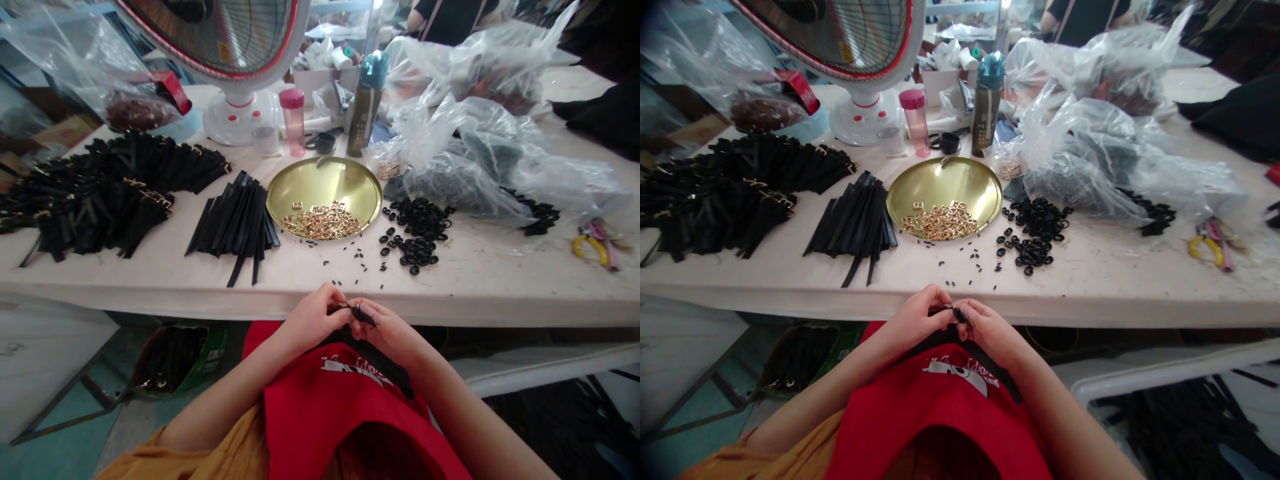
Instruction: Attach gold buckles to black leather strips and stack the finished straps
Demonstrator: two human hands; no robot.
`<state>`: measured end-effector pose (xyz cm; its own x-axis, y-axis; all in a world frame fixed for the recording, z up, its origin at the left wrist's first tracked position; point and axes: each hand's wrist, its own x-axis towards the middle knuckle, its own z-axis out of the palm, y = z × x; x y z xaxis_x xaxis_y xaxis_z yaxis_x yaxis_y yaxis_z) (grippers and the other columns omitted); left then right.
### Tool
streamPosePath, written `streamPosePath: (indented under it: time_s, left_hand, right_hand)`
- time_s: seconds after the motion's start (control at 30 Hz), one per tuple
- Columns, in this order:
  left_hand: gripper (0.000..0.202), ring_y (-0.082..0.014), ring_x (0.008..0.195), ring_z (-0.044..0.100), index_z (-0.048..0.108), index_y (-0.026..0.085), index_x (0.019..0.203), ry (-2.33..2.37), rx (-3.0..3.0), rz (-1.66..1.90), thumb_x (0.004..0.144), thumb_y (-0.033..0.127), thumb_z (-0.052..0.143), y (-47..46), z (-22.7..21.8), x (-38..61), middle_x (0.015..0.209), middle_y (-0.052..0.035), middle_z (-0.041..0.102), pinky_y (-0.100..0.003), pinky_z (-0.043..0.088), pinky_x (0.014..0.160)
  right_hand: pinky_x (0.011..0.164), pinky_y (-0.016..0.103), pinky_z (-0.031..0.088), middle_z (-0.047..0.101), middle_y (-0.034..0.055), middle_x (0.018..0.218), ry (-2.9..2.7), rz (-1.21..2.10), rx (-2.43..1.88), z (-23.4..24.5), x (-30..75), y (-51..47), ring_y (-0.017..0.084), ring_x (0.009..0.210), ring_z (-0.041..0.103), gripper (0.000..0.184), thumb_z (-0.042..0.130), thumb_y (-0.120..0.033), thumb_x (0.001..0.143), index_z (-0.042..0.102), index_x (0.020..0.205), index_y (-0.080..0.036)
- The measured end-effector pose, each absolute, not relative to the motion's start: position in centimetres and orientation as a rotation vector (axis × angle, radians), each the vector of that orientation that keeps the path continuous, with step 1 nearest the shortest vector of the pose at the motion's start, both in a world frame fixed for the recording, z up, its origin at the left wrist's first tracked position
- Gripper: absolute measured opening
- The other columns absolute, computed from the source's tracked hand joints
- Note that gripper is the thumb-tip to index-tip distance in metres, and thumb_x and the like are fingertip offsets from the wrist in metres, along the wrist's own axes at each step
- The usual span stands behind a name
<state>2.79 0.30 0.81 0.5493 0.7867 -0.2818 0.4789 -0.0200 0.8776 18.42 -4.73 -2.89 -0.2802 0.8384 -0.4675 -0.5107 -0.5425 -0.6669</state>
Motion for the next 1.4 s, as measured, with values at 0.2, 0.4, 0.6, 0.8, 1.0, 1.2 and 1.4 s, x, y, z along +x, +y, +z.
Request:
streamPosePath:
  time_s: [0.2,0.4,0.6,0.8,1.0,1.2,1.4]
  left_hand:
    - [0.017,-0.0138,0.074,0.054,0.056,0.017,0.085,1.006,1.782,0.203,0.076,0.031,0.052,0.7,1.1,2.5,0.082,-0.0002,0.062,-0.022,0.040,0.064]
    - [0.016,-0.0132,0.067,0.052,0.056,0.016,0.083,1.089,1.758,0.140,0.076,0.029,0.051,1.2,1.5,1.6,0.076,-0.0005,0.061,-0.022,0.038,0.059]
    - [0.022,-0.0136,0.073,0.055,0.056,0.015,0.092,1.050,1.521,0.214,0.074,0.028,0.056,1.6,1.3,1.7,0.086,-0.0026,0.062,-0.024,0.042,0.065]
    - [0.025,-0.0148,0.079,0.057,0.056,0.015,0.096,1.026,1.479,0.207,0.073,0.027,0.058,1.8,0.0,1.9,0.093,-0.0041,0.063,-0.025,0.044,0.069]
    - [0.021,-0.0115,0.070,0.060,0.053,0.010,0.096,0.980,1.085,0.162,0.080,0.023,0.048,1.7,-0.8,1.3,0.085,-0.0073,0.064,-0.025,0.046,0.068]
    - [0.016,-0.0103,0.063,0.060,0.055,0.009,0.088,1.033,1.061,0.262,0.077,0.020,0.053,1.1,-1.2,2.3,0.073,-0.0046,0.063,-0.023,0.046,0.063]
    - [0.013,-0.0124,0.061,0.061,0.056,0.011,0.081,1.014,1.125,0.191,0.074,0.023,0.055,0.3,-2.0,2.8,0.070,-0.0040,0.065,-0.023,0.046,0.059]
  right_hand:
    - [0.050,0.021,0.029,0.042,-0.0052,0.054,-0.399,2.094,-0.845,-3.4,18.6,-5.1,0.007,0.050,0.034,0.026,0.069,-0.038,0.066,0.053,0.065,-0.018]
    - [0.055,0.023,0.034,0.048,-0.0033,0.061,-0.435,1.821,-1.019,-3.1,18.4,-3.9,0.009,0.056,0.040,0.027,0.066,-0.043,0.067,0.056,0.071,-0.019]
    - [0.050,0.024,0.033,0.045,-0.0063,0.057,-0.778,1.335,-1.473,-3.7,17.8,-2.9,0.009,0.051,0.040,0.027,0.065,-0.039,0.068,0.044,0.073,-0.022]
    - [0.045,0.023,0.025,0.037,-0.0089,0.047,-0.899,1.593,-1.450,-3.7,17.9,-3.0,0.008,0.044,0.033,0.026,0.058,-0.043,0.073,0.048,0.084,-0.022]
    - [0.054,0.026,0.033,0.047,-0.0034,0.062,-1.132,1.224,-1.552,-4.4,17.6,-3.4,0.011,0.056,0.043,0.015,0.053,-0.037,0.078,0.048,0.078,-0.022]
    - [0.056,0.027,0.033,0.048,-0.0023,0.062,-1.291,0.958,-1.687,-4.9,17.3,-4.1,0.013,0.056,0.043,0.011,0.049,-0.033,0.080,0.047,0.079,-0.022]
    - [0.050,0.025,0.032,0.042,-0.0035,0.061,-1.199,1.120,-1.620,-5.1,17.6,-5.3,0.011,0.053,0.038,0.019,0.045,-0.039,0.080,0.044,0.075,-0.021]
